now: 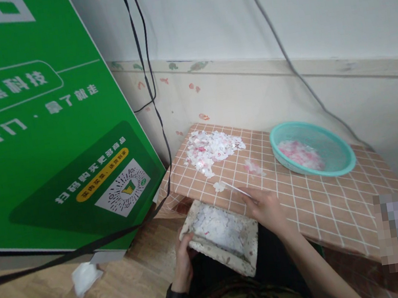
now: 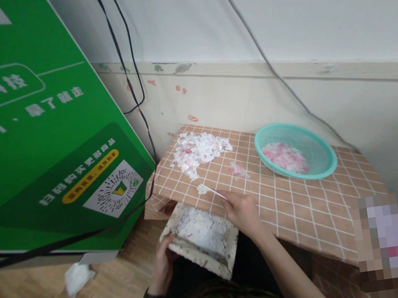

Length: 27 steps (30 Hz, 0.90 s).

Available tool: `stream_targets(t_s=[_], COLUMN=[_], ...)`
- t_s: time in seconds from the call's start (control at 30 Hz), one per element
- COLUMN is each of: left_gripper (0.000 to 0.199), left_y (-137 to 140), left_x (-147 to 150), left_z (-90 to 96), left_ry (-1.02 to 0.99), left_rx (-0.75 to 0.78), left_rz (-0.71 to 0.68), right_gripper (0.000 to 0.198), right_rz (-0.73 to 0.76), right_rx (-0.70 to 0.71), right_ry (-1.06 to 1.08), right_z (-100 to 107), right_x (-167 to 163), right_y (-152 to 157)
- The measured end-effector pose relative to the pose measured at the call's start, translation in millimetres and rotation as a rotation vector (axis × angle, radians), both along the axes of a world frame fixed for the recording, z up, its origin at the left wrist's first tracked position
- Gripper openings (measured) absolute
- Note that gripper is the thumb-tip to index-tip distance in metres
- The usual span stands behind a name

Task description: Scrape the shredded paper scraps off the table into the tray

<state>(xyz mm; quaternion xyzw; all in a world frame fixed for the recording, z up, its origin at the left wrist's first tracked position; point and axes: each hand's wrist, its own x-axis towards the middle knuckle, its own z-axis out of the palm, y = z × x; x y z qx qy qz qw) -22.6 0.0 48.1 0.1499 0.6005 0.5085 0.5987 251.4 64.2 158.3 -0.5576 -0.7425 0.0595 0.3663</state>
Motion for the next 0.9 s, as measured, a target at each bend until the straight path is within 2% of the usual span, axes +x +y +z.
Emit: stream_targets(t_s=[0.1,0.27,0.43,0.6,0.77,0.9], left_gripper=[0.056,0.058,0.057,0.055,0.056,0.056], left_y=[2,6,9,10,10,9], left_x=[-2,-7,-9,-10,-11,-10], left_z=[2.9,3.0,1.7,7.9,11.9,10.8], left_ry=[0.006,0.009,-0.006,-0.015,-0.009,-0.039], left_rx=[0.004,0.015,0.006,0.027,0.026,0.018], left_rz=[-0.009,-0.026,-0.026,-0.016,-0.014,-0.016], right_gripper=[0.028,0.034,0.037,0.041,0.037,0.028], right_rz=[0.005,0.105,0.046,0.093,0.115,0.073], right_rx=[0.023,0.010,-0.017,-0.062,-0.076,-0.067], right_ry=[0.002,-0.042,-0.087,-0.082,-0.010,0.054], right_z=[3,6,-3,-7,-4,-5], right_x=[-2,-10,-16,-13,-8,-8], right_y=[2,0,1,2,1,3])
